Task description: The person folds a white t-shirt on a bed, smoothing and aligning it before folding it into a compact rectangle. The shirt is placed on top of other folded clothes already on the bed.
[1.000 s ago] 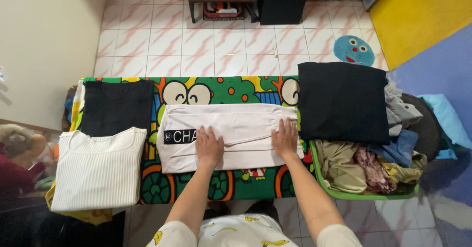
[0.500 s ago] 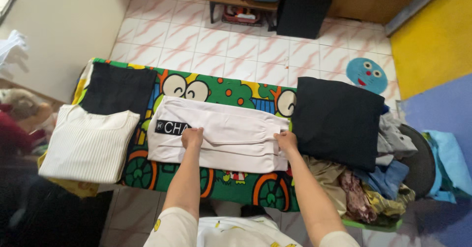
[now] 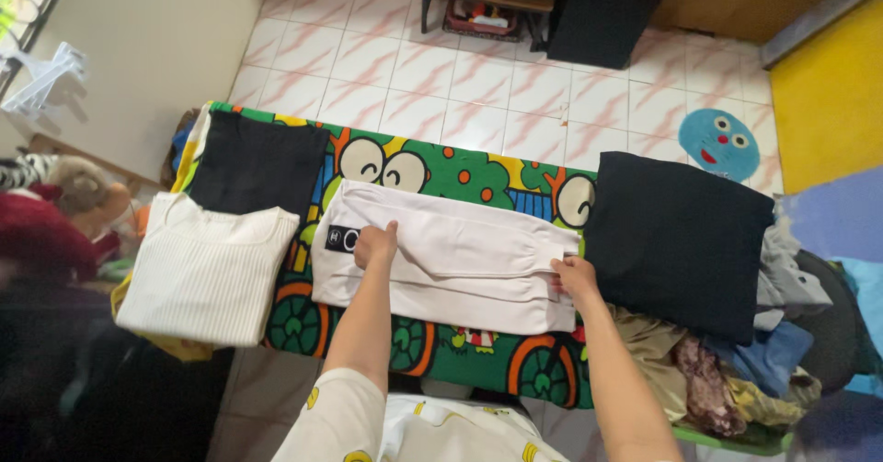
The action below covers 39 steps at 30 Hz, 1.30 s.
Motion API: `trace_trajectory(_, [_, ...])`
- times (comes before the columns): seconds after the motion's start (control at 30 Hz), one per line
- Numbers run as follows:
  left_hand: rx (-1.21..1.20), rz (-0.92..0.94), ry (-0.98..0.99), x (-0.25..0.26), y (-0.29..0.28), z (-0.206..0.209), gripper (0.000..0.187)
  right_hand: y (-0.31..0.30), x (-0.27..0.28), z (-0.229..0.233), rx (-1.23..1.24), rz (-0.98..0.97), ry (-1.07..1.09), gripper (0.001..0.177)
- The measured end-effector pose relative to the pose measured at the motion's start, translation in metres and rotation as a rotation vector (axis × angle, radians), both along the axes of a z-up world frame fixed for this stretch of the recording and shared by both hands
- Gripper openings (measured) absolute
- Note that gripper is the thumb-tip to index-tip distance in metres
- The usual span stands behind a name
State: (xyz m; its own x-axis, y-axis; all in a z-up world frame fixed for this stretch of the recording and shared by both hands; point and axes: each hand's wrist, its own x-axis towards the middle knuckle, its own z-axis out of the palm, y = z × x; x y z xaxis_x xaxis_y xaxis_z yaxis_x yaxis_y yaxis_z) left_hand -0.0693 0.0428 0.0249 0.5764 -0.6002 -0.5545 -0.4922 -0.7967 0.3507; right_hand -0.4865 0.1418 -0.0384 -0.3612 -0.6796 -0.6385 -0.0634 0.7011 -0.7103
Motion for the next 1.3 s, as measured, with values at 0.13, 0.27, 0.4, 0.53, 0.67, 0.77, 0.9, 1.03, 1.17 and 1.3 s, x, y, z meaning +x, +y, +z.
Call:
trace_trajectory(0.13, [-0.034, -0.061, 0.046, 0.019, -0.012, -0.048, 0.051, 0.001, 0.009, 0.003, -0.063, -0.123, -0.089, 0.021])
trace_trajectory(0.27, [0.025, -0.075, 0.075, 0.036, -0.027, -0.042, 0.048, 0.008, 0.021, 0.003, -0.085, -0.195, -0.076, 0.02])
trace_trajectory(0.4, [0.012, -0.033, 0.035, 0.05, -0.039, -0.005, 0.064, 0.005, 0.024, 0.0, -0.11, -0.194, 0.017, 0.019])
trace_trajectory(0.53, [-0.047, -0.038, 0.074, 0.067, -0.054, -0.018, 0.051, 0.001, 0.023, -0.002, -0.117, -0.269, -0.102, 0.018])
trace_trajectory(0.67, [-0.064, -0.069, 0.106, 0.071, -0.057, -0.02, 0.047, 0.003, 0.027, -0.004, -0.086, -0.288, -0.033, 0.019])
trace_trajectory(0.77, [-0.001, -0.094, 0.086, 0.068, -0.055, -0.004, 0.056, 0.006, 0.034, -0.007, -0.068, -0.271, 0.077, 0.02])
trace_trajectory(0.9, [-0.103, -0.07, 0.151, 0.072, -0.056, -0.005, 0.049, 0.01, 0.038, -0.007, -0.091, -0.28, 0.131, 0.022])
trace_trajectory(1.03, [-0.173, -0.01, 0.151, 0.078, -0.055, -0.016, 0.042, 0.009, 0.043, -0.005, -0.065, -0.196, 0.329, 0.027])
trace_trajectory(1.17, [-0.192, -0.043, 0.124, 0.081, -0.053, -0.007, 0.037, 0.01, 0.055, 0.006, -0.042, -0.022, 0.817, 0.041])
trace_trajectory(1.3, [-0.31, -0.281, -0.133, 0.056, -0.035, -0.002, 0.061, 0.011, 0.096, 0.014, -0.159, 0.168, 1.153, 0.053])
